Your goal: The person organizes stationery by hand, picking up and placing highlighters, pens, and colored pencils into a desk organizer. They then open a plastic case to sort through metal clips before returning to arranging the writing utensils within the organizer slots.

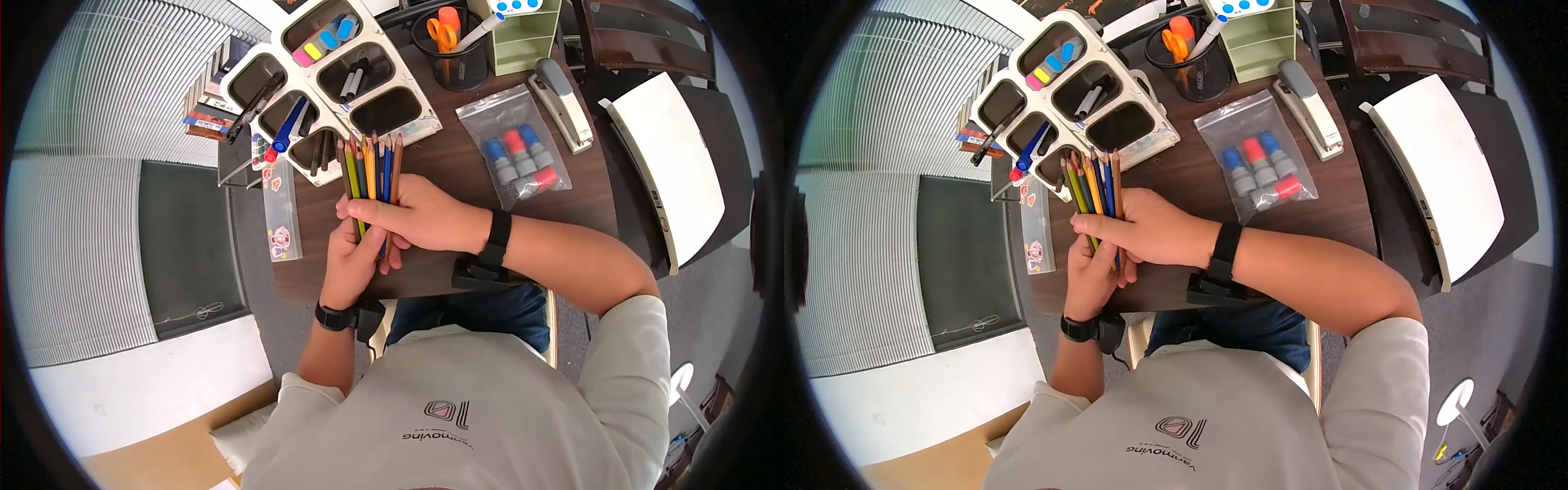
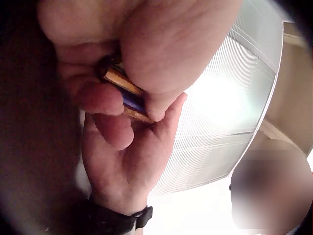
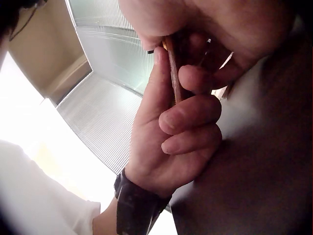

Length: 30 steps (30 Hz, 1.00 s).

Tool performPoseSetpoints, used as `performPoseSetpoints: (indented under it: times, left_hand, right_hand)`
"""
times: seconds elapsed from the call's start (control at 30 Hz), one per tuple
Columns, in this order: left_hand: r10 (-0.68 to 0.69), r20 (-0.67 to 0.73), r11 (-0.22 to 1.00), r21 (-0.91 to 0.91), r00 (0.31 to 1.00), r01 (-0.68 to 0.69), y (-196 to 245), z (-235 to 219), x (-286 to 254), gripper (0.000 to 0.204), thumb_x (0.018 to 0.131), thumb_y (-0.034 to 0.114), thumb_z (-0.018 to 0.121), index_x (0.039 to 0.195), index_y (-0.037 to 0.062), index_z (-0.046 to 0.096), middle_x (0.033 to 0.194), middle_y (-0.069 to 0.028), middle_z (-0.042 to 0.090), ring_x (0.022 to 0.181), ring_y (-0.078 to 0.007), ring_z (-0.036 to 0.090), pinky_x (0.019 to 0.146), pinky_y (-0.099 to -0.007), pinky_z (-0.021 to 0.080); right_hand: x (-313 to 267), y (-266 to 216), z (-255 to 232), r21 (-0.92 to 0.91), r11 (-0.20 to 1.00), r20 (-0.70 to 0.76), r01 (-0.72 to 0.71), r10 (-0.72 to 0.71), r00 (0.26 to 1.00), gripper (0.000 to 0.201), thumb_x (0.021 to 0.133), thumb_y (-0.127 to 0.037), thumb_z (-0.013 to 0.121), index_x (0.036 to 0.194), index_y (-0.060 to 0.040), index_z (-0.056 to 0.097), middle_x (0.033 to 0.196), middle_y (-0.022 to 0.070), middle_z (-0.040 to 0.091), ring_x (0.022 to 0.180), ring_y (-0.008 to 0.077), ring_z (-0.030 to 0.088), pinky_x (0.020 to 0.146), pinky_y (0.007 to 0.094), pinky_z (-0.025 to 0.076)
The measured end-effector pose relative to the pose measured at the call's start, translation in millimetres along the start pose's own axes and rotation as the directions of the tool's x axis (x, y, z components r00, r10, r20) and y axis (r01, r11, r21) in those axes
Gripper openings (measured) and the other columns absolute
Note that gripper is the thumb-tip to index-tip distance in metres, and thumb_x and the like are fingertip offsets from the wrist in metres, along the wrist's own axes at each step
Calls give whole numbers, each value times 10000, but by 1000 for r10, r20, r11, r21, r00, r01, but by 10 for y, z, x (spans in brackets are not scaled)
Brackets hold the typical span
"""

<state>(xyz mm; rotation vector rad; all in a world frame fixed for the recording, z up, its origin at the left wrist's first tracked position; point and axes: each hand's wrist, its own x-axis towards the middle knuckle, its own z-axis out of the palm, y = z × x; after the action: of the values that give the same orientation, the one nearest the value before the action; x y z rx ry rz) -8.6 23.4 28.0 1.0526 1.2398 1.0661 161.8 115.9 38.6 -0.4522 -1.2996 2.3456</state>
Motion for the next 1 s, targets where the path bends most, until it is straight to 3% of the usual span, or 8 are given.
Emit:
performPoseSetpoints:
  times: [0.13,0.27,0.33,0.5,0.6,0.7,0.77,1.0]
  left_hand:
    - [21,5,969,246,1000,-22,45,63,-32,254,1089,255,561,1147,8,570,863,-119,701,614,-147,640,470,-228,447]
    - [33,-57,994,105,998,-27,-64,17,-36,253,1093,250,540,1171,9,550,844,-110,697,589,-129,625,455,-221,432]
    - [62,-85,998,12,994,-61,-72,-11,-55,265,1096,259,530,1181,8,543,839,-111,696,580,-131,623,453,-221,435]
    - [15,-111,990,-135,994,-30,-19,14,-73,256,1109,232,485,1185,-6,543,883,-174,727,612,-194,685,483,-254,494]
    - [-23,-142,988,-155,990,1,-13,32,-76,264,1109,240,485,1182,-7,540,880,-177,732,599,-195,683,483,-262,494]
    - [-25,-114,995,-101,993,14,-5,-13,-108,273,1108,251,486,1186,-6,534,875,-179,733,601,-198,687,489,-258,492]
    - [-16,-99,994,-109,995,5,-38,-37,-106,277,1109,257,484,1183,-5,535,875,-181,732,606,-199,689,493,-257,492]
    - [35,-109,990,-130,993,-49,-55,16,-123,309,1118,287,454,1185,-5,530,869,-184,728,612,-197,688,509,-263,499]
  right_hand:
    - [-12,46,46,67,995,-91,71,-65,994,470,1081,-412,560,1299,-1,623,971,77,698,635,142,685,536,264,565]
    - [4,19,-42,-41,999,-55,21,-23,998,423,1071,-362,595,1282,5,617,983,79,694,670,145,685,587,273,571]
    - [28,59,-113,-319,934,-7,162,-174,985,322,1043,-262,654,1220,7,646,1011,94,695,682,146,671,638,281,562]
    - [-3,2,-144,-399,879,-37,260,-299,954,192,991,-148,710,999,38,665,901,63,685,757,119,654,676,292,528]
    - [-3,3,-131,-283,947,-80,150,-179,981,206,999,-170,691,965,29,650,819,50,666,727,108,638,645,282,507]
    - [5,34,-141,-428,886,-279,177,-316,907,260,1030,-249,638,960,0,657,780,54,654,619,101,592,576,257,468]
    - [-53,-61,-157,-122,992,-276,-10,-25,961,314,1054,-331,583,1038,-24,644,776,60,656,586,104,562,556,248,445]
    - [-32,-245,-248,469,881,-107,-57,120,987,396,1072,-385,587,1325,-81,574,945,66,707,752,101,608,693,219,464]
